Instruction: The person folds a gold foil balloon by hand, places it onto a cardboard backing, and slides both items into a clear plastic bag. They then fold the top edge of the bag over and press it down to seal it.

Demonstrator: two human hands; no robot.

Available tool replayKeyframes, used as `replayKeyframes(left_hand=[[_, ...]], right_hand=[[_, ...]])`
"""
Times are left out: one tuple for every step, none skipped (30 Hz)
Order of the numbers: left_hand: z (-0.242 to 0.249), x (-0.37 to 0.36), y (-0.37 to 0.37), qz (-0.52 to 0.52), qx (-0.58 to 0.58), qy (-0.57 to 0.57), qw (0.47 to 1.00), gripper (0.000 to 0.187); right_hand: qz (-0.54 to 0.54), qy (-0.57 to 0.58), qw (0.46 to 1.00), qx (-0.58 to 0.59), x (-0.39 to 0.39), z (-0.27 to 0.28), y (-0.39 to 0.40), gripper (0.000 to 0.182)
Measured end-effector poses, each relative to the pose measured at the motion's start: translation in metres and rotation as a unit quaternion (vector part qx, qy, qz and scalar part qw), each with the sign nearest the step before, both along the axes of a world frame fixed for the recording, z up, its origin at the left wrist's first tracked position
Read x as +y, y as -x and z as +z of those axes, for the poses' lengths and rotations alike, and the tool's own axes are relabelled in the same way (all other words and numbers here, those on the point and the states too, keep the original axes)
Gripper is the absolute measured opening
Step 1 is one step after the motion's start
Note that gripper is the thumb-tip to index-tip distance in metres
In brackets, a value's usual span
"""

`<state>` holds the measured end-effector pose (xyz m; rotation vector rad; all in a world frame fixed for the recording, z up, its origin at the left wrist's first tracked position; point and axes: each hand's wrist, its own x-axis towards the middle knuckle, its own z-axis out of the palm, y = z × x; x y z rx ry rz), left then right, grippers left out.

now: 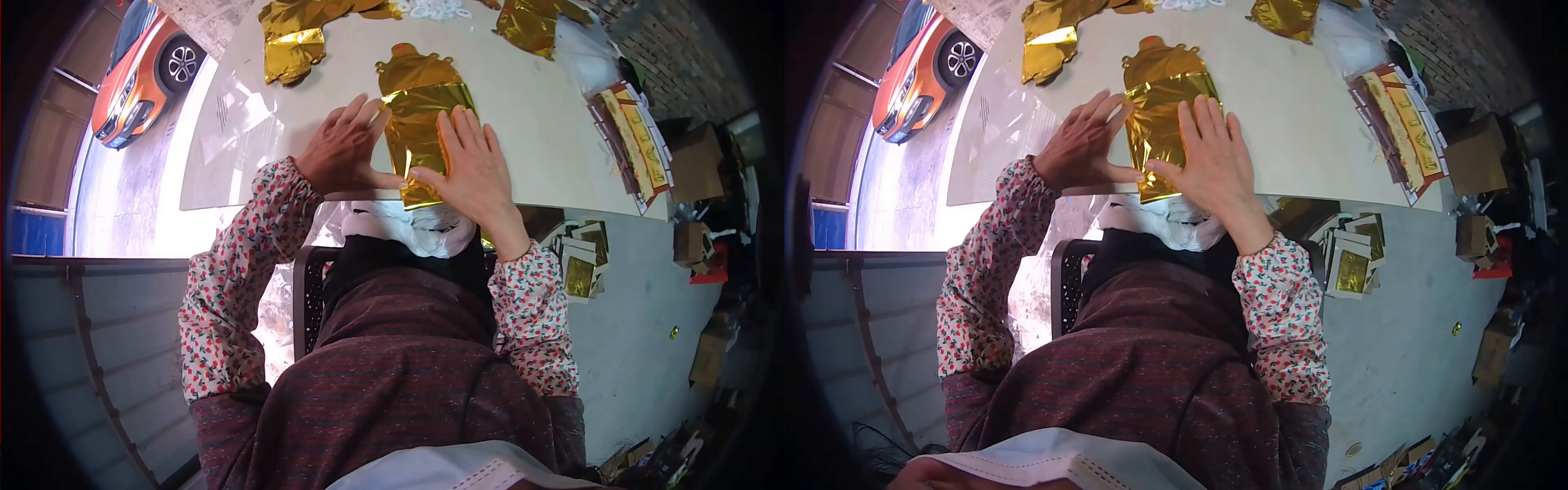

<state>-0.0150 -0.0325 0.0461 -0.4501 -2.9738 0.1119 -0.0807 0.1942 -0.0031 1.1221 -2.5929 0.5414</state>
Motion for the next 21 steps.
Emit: replayKeyframes(left_hand=[[-0.004,-0.002,0.001,0.004,-0.011,-0.029,1.000,0.118],[-0.007,-0.003,0.000,0.009,-0.024,-0.058,0.998,0.118],[-0.008,-0.005,0.000,0.014,-0.036,-0.087,0.996,0.118],[-0.008,-0.007,-0.001,0.019,-0.049,-0.100,0.994,0.118],[-0.008,-0.007,-0.002,0.017,-0.050,-0.096,0.994,0.118],[-0.008,-0.008,0.000,0.015,-0.049,-0.092,0.994,0.117],[-0.007,-0.009,0.001,0.012,-0.048,-0.088,0.995,0.117],[-0.007,-0.008,0.001,0.010,-0.049,-0.083,0.995,0.115],[-0.006,-0.007,0.003,0.007,-0.050,-0.077,0.996,0.113],[-0.004,-0.007,0.005,0.002,-0.049,-0.071,0.996,0.112],[-0.001,-0.006,0.005,-0.003,-0.047,-0.077,0.996,0.112],[0.001,-0.005,0.004,-0.008,-0.044,-0.082,0.996,0.111],[0.002,-0.004,0.003,-0.013,-0.041,-0.089,0.995,0.110],[0.002,-0.005,0.002,-0.014,-0.038,-0.094,0.995,0.110],[0.001,-0.005,0.002,-0.012,-0.032,-0.091,0.995,0.109],[-0.001,-0.006,0.001,-0.011,-0.029,-0.088,0.996,0.109],[-0.003,-0.006,0.000,-0.009,-0.023,-0.086,0.996,0.109],[-0.002,-0.005,0.000,-0.006,-0.029,-0.085,0.996,0.109],[-0.004,-0.006,0.000,-0.013,-0.013,-0.088,0.996,0.109],[-0.007,-0.007,0.001,-0.018,0.002,-0.090,0.996,0.110],[-0.009,-0.009,-0.001,-0.022,0.017,-0.092,0.995,0.111]], right_hand=[[0.000,0.005,1.000,-0.003,0.000,-0.001,0.001,0.093],[0.001,0.010,1.000,-0.007,0.000,-0.002,0.000,0.092],[0.002,0.015,1.000,-0.009,0.000,-0.001,0.001,0.092],[-0.002,0.035,0.999,-0.027,0.001,0.001,0.002,0.090],[-0.004,0.053,0.997,-0.047,0.002,0.001,0.003,0.088],[-0.007,0.072,0.995,-0.065,0.002,0.003,0.006,0.086],[-0.004,0.162,0.975,-0.149,0.005,0.003,0.010,0.079],[-0.002,0.250,0.940,-0.231,0.011,0.004,0.017,0.073],[0.000,0.336,0.891,-0.306,0.019,0.005,0.025,0.067],[0.002,0.417,0.828,-0.376,0.028,0.008,0.030,0.061],[-0.007,0.413,0.843,-0.345,0.039,0.012,0.030,0.060],[-0.017,0.408,0.857,-0.314,0.051,0.016,0.028,0.058],[-0.027,0.402,0.871,-0.282,0.059,0.019,0.026,0.057],[0.003,0.374,0.898,-0.233,0.055,0.016,0.025,0.050],[0.018,0.316,0.932,-0.176,0.054,0.015,0.026,0.047],[0.033,0.254,0.959,-0.121,0.051,0.016,0.029,0.044],[0.049,0.188,0.979,-0.063,0.047,0.017,0.033,0.042],[0.067,0.206,0.974,-0.070,0.039,0.017,0.039,0.036],[0.078,0.164,0.981,-0.069,0.038,0.016,0.048,0.035],[0.091,0.123,0.986,-0.069,0.035,0.013,0.057,0.035],[0.103,0.082,0.989,-0.069,0.032,0.010,0.065,0.035]])
